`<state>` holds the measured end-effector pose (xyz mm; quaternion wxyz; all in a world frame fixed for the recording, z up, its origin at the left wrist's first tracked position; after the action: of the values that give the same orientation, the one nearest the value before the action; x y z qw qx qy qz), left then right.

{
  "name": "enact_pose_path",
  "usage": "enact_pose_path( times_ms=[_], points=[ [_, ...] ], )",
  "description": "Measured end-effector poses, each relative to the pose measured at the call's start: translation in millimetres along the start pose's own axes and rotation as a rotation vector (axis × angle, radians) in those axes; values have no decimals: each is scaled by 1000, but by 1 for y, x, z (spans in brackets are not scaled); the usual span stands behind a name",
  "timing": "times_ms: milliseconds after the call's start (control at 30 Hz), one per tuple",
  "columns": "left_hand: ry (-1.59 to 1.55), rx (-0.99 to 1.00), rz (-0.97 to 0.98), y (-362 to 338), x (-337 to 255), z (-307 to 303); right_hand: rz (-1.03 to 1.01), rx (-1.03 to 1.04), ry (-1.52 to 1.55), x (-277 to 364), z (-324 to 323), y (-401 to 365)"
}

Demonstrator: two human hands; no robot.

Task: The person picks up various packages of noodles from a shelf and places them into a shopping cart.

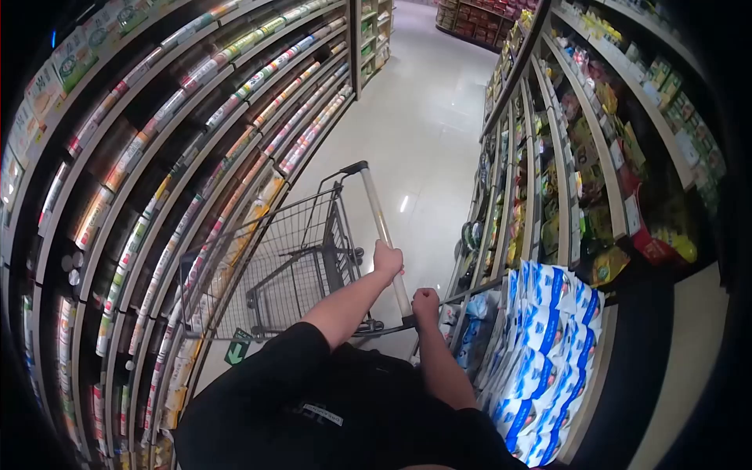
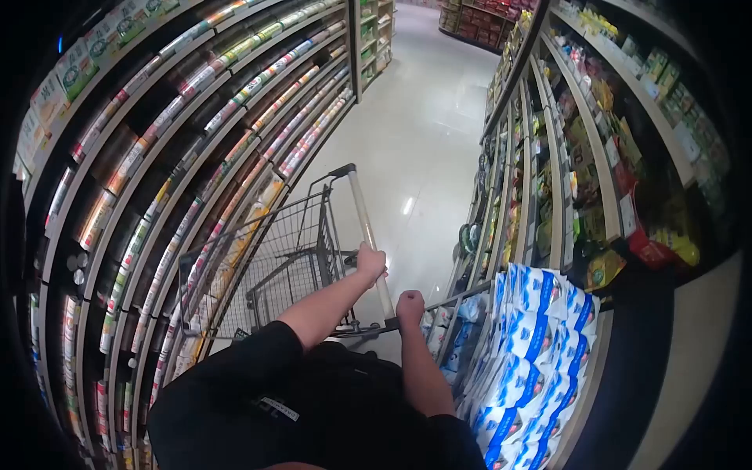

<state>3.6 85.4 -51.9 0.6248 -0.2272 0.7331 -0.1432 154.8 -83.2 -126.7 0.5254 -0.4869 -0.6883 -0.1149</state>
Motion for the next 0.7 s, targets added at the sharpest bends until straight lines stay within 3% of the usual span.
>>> enact_pose_path(
  times_ms=[67,133,333,433,467,500,600,700],
  points=[
    [57,118,30,-9,6,29,45,-125,111,-17,-18,13],
    [132,211,46,2,-35,82,-4,-233,147,31,-36,65],
    [392,466,144,16,-43,116,-167,-389,277,103,-42,100],
    [548,587,235,35,-51,111,-383,-427,140,173,-36,119],
    [619,586,273,43,-55,103,-464,-418,-40,203,-32,118],
    [676,619,300,55,-57,97,-689,-446,-218,236,-24,114],
    [935,698,405,82,-91,58,-1042,-328,-610,291,22,121],
    [1159,498,706,132,-132,17,-1186,-121,-854,306,70,138]
  ],
)
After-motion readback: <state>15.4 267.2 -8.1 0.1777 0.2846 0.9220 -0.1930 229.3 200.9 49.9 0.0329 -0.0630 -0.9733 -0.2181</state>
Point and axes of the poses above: each hand's wrist, its own y-axis towards the middle knuckle, its own z-axis out of the palm, x = y × z, the point moved 10 cm from there along y, towards the middle knuckle, and after that the axes turned 11 degrees about -x, right-handed, at the moved point
